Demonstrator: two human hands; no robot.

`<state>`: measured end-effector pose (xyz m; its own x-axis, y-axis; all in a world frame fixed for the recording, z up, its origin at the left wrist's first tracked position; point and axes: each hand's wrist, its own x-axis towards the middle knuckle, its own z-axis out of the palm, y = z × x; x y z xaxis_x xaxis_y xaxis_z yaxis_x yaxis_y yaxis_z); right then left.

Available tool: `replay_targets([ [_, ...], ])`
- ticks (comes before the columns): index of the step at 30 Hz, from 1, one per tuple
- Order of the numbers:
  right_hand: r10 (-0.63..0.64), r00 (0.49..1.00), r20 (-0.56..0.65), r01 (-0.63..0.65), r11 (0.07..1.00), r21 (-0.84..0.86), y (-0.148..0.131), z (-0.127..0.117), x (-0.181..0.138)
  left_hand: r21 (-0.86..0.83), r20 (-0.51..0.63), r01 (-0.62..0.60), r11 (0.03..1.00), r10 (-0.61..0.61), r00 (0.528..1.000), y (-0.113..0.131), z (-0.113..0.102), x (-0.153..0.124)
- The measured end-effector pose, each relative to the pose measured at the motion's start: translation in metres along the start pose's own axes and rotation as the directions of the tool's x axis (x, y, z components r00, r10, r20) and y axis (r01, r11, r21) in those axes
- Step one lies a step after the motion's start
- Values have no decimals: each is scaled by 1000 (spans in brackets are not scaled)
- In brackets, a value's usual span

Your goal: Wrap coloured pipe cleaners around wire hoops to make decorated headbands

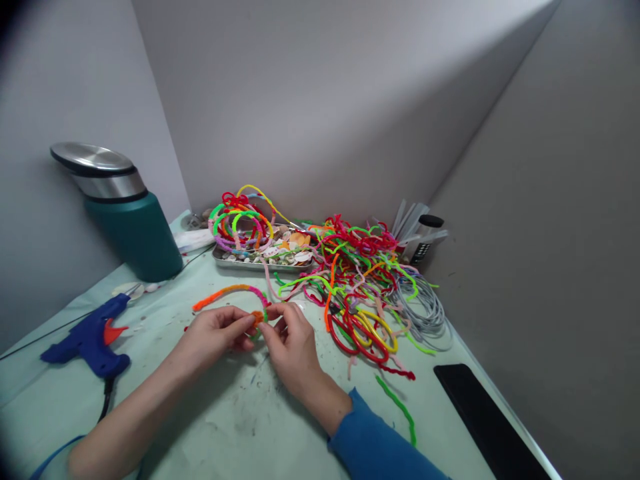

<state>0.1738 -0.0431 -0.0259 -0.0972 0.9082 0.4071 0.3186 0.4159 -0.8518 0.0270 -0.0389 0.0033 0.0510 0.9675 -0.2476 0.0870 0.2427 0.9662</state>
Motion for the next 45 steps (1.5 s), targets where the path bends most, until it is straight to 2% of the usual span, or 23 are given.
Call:
replay_targets([
  [4,-151,985,78,158,983,-98,0,-2,-3,-29,28,37,999,-36,999,0,0,1],
  [9,-213,972,104,228,958,-174,2,-2,-3,-12,58,3,1000,-2,998,-1,-1,1],
  [12,-205,975,81,216,964,-157,1,-2,-3,-33,76,2,999,0,997,1,-1,0],
  [16,-120,992,37,124,986,-110,0,-1,-2,-87,59,-21,996,27,998,1,-1,0],
  [19,-42,998,43,46,994,-100,-1,0,-1,-95,70,-35,995,42,997,-1,-2,1],
  [22,-34,998,49,40,993,-108,-1,0,-1,-92,86,-22,996,30,996,-3,-1,2],
  [26,-154,987,34,158,967,-199,0,-3,-2,-132,67,35,991,-26,997,-4,-1,3],
  [30,-281,953,114,302,909,-288,1,-7,-3,-186,132,64,980,-40,991,-2,-2,1],
  [35,-302,940,160,338,892,-301,2,-8,-3,-211,121,98,973,-73,990,1,-3,0],
  [39,-271,954,128,295,928,-227,1,-6,-3,-198,107,104,975,-84,991,2,-2,-1],
  [42,-167,985,32,170,973,-157,0,-5,-2,-201,96,105,974,-87,992,3,-2,-2],
  [45,-66,998,12,67,992,-104,0,-3,-1,-208,111,100,973,-78,991,2,-2,-2],
])
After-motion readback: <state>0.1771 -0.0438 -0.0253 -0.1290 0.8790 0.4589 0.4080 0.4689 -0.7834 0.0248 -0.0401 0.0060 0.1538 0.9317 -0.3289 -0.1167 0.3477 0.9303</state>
